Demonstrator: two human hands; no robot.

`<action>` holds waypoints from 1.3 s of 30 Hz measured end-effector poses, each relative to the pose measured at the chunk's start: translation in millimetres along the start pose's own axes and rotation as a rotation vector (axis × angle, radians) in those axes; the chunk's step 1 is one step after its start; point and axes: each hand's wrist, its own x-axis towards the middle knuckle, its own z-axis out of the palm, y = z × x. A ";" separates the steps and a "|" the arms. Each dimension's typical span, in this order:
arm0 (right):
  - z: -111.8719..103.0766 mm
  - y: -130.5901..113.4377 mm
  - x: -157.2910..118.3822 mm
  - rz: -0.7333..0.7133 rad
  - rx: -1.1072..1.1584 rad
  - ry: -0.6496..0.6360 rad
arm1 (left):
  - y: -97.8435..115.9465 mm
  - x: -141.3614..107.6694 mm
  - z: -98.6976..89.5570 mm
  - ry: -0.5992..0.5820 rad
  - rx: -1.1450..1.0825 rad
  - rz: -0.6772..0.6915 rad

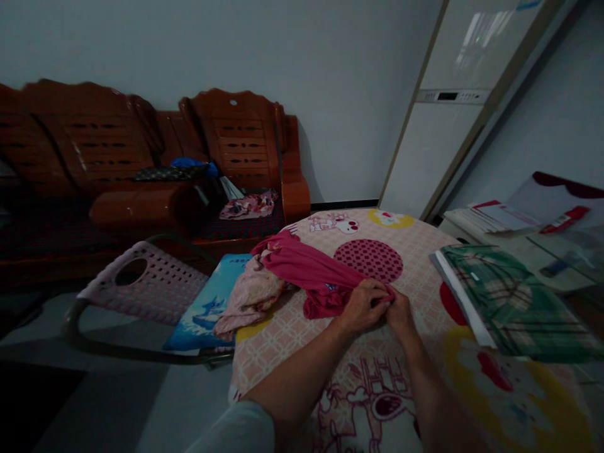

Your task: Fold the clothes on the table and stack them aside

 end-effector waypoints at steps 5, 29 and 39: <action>0.7 1.4 -0.4 0.182 0.305 0.098 | 5.0 0.1 3.3 -0.033 0.102 0.068; -65.1 49.4 16.7 0.157 0.482 0.794 | 4.8 -9.0 -140.9 0.371 0.866 -0.702; -63.8 51.9 20.1 0.173 0.450 0.824 | -30.0 -44.7 -205.6 0.377 0.844 -0.981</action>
